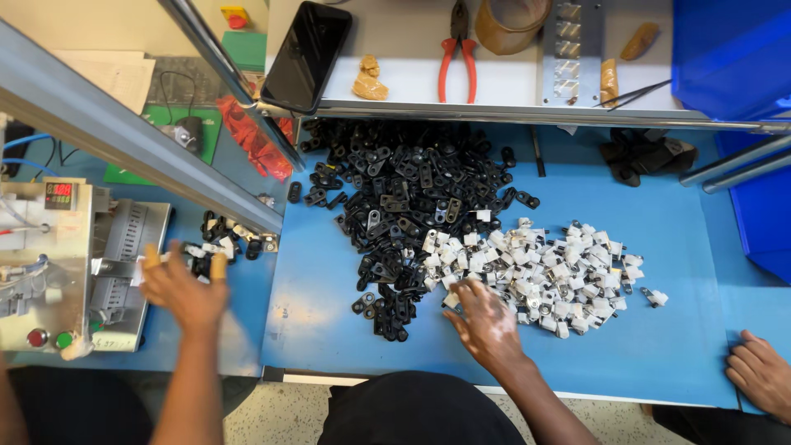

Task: The person repeatedly picks up small black and white plastic parts from a blue workbench, aligns them by hand, and presses them together. The assembled units are placed into a small pile on the left side of the table. The process continues with the same repetitive hand motions throughout the clip.

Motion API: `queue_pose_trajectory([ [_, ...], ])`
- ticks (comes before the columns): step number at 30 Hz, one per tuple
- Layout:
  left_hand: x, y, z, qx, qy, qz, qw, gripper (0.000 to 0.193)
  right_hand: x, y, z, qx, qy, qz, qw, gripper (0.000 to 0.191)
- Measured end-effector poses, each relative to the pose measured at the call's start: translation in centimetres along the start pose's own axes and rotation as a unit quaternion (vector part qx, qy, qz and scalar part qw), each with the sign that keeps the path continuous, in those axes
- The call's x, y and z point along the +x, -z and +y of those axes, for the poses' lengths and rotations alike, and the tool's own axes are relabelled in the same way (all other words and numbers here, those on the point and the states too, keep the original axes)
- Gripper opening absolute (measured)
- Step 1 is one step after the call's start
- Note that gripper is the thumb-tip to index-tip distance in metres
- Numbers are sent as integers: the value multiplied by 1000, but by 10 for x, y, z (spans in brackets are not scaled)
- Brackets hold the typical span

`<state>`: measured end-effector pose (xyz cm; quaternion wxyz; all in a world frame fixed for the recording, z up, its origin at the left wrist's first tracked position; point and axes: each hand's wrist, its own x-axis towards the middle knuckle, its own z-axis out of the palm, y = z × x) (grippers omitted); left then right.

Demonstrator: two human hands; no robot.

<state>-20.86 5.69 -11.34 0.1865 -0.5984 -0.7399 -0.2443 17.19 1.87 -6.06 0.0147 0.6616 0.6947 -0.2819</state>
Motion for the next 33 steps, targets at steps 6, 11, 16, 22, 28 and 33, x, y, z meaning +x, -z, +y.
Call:
queue_pose_trajectory([
  [6, -28, 18, 153, -345, -176, -122, 914, 27, 18, -21, -10, -44, 88, 199, 975, 23],
  [11, -16, 24, 191, -271, -232, -189, 915, 24, 11, -19, -2, 33, 148, 282, 948, 13],
  [16, -20, 29, 190, -514, 78, -299, 800, 28, -14, -17, 15, 216, 124, 288, 925, 13],
  [22, -49, 29, 202, -635, 199, -494, 559, 40, -30, -34, 16, 347, 5, 207, 915, 19],
  [28, -53, 44, 215, -673, 219, -541, 454, 41, -28, -29, -6, 336, 203, 263, 881, 12],
  [33, -35, 50, 212, -696, 278, -565, 345, 32, -27, 1, -30, 329, 133, 262, 897, 18],
])
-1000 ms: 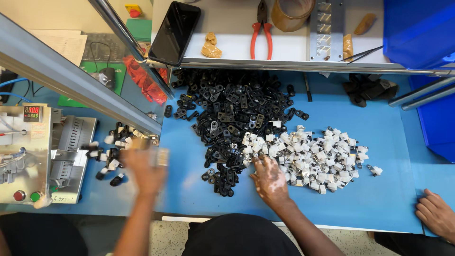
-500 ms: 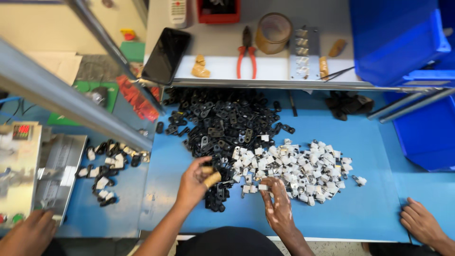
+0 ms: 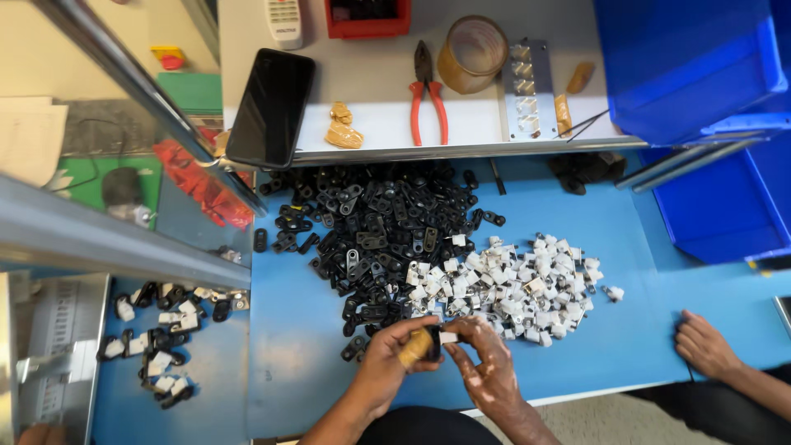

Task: The person repeatedly picks up small black and white plastic parts from a blue workbench, aligns them by hand, and presses them together. The assembled units are placed into a small pile on the left side of the table. The process continues with the same repetitive hand motions throughout the clip.

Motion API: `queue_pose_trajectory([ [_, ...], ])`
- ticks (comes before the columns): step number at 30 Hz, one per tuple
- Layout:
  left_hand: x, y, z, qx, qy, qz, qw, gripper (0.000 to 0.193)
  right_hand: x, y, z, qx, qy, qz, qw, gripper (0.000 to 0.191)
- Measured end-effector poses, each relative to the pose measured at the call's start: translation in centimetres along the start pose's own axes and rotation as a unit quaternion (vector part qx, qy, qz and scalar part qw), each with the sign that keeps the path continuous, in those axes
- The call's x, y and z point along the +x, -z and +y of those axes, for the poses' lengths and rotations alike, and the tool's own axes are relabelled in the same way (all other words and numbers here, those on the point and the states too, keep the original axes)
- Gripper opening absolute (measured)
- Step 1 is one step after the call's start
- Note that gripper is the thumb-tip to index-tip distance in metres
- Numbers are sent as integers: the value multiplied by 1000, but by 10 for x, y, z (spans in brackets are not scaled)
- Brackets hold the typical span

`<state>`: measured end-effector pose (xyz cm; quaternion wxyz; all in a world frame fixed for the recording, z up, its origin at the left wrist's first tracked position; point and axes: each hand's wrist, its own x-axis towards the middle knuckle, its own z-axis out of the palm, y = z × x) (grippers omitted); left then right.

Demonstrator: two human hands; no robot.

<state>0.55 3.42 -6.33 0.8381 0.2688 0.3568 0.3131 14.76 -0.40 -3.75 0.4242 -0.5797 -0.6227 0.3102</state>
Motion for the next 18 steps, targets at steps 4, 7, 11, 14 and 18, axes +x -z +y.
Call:
queue_pose_trajectory([
  [4, 2, 1, 10, -64, 63, -30, 996, 27, 7, 8, -25, -20, -55, 40, 998, 20],
  [7, 2, -1, 10, -88, 77, -47, 992, 22, 6, 12, -33, -22, -87, 47, 995, 20],
  [11, 3, -9, 7, -112, 92, -28, 989, 22, 7, 21, -28, 47, 53, 44, 997, 20],
  [14, 3, -19, 5, -92, 90, -23, 991, 20, 9, 35, -21, 53, 82, 19, 995, 21],
  [18, 3, -41, -1, -81, 82, 1, 993, 21, 8, 62, -11, 18, 121, -28, 992, 19],
])
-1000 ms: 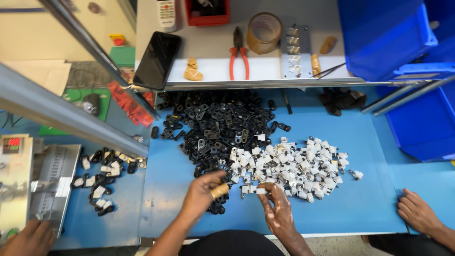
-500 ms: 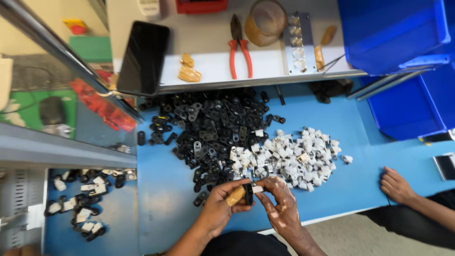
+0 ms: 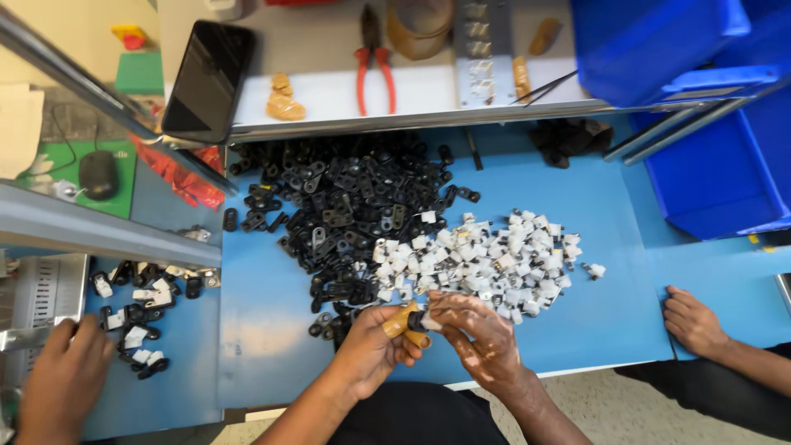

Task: The person repeatedly picks up small black and white plastic parts from a blue workbench, aligns them by hand, and presses them together. The assembled units are placed into a small pile on the left side of the table. The process continues with the same repetitive hand motions throughout the clip.

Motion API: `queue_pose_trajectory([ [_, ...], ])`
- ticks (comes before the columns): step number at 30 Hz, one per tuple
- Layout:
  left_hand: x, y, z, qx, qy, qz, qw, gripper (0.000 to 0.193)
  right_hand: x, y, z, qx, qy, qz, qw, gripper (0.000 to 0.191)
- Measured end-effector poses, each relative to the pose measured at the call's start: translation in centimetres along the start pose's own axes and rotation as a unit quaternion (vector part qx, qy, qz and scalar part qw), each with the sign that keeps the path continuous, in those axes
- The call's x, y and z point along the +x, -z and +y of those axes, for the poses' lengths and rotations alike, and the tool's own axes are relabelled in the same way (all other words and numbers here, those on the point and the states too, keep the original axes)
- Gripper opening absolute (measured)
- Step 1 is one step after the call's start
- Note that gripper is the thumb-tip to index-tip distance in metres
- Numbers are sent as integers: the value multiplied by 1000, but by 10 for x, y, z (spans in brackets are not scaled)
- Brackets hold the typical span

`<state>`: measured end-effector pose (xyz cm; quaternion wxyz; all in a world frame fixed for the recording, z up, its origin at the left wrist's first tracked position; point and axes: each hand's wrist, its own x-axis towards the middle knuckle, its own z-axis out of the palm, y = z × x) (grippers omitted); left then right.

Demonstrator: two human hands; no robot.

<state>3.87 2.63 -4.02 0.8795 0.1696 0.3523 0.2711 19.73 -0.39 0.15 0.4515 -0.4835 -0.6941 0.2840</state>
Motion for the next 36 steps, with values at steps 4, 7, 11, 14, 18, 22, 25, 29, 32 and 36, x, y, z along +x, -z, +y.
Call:
queue_pose_trajectory([
  [4, 3, -20, -12, 9, -28, 10, 1000, 20, -10, 23, 10, 0, 32, -32, 999, 20],
  [7, 8, -39, -23, 69, -67, 80, 992, 15, -17, 38, 19, -19, 11, -47, 999, 18],
  [11, 2, -65, -30, 235, -232, 96, 939, 27, -23, 49, 25, 57, -74, -9, 996, 24],
  [14, -4, -75, -26, 560, -444, 105, 691, 26, -25, 48, 24, 252, -188, 39, 949, 20],
  [18, 2, -69, -17, 445, -380, 54, 809, 28, -27, 40, 22, 194, -156, 69, 966, 25],
  [22, -6, -54, -16, 345, -274, 106, 892, 31, -25, 25, 18, 104, -67, 109, 986, 25],
  [25, -11, -43, -14, 270, -252, 59, 927, 31, -26, 11, 12, 45, 5, 134, 990, 25],
  [29, -15, -32, -8, 208, -226, 34, 951, 29, -29, -9, 3, 58, 35, 83, 994, 28],
  [32, -29, -24, -3, 251, -273, 17, 929, 23, -30, -21, 1, 171, -79, 80, 979, 22],
  [36, -41, -19, 6, 240, -219, 7, 946, 29, -32, -31, 1, 212, -53, 89, 972, 26],
])
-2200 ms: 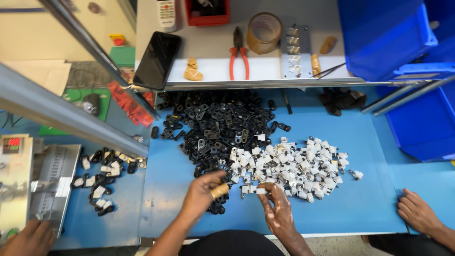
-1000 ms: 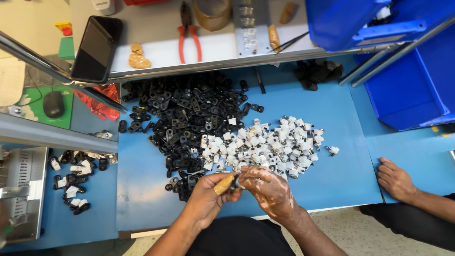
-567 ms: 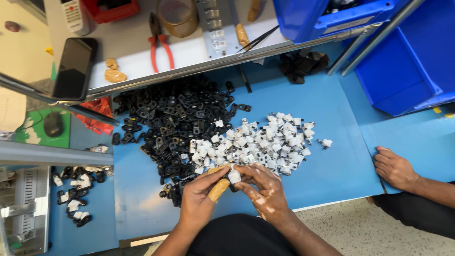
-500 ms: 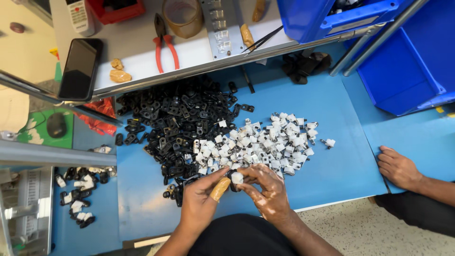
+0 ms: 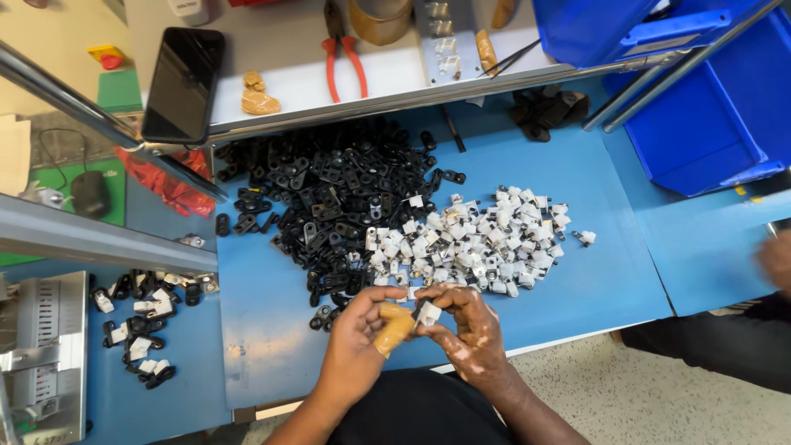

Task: The person repeatedly picks up small black and white plastic parts from a blue workbench, aligns them by hand, and presses them together. The assembled units are placed into a small pile on the left side of the table. The process continues with the same repetitive hand motions throughout the clip.

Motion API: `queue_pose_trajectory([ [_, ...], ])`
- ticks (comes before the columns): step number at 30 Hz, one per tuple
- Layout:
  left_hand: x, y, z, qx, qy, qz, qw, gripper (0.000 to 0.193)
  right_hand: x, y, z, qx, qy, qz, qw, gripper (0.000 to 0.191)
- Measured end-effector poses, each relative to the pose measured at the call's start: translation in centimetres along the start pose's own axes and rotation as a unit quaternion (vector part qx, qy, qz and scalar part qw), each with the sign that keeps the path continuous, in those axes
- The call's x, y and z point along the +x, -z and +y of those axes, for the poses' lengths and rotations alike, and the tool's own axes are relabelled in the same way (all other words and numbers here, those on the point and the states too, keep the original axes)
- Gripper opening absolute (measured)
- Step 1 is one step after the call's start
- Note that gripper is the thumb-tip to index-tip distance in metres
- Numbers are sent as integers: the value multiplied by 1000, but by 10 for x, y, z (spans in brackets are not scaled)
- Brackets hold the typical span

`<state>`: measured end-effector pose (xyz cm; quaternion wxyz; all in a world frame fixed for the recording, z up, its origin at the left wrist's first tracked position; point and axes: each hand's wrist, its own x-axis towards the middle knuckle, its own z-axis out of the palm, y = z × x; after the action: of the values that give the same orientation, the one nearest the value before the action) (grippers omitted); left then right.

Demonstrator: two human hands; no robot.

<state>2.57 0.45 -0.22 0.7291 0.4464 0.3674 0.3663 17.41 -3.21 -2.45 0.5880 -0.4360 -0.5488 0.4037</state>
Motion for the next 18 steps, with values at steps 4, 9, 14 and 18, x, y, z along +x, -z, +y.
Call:
queue_pose_trajectory([
  [4, -1, 5, 4, 12, 3, 0, 1000, 23, -2, -8, 4, 60, -7, -17, 998, 27],
  [9, -7, 8, 1, -68, -39, -28, 997, 30, -7, -9, 2, 52, -32, 16, 998, 19],
  [14, -12, 5, -3, -66, -72, 1, 995, 16, -5, -9, -2, -23, 12, 13, 1000, 11],
  [18, -10, 9, -5, -129, -62, 28, 989, 20, 2, -16, -9, 14, -11, 30, 999, 15],
])
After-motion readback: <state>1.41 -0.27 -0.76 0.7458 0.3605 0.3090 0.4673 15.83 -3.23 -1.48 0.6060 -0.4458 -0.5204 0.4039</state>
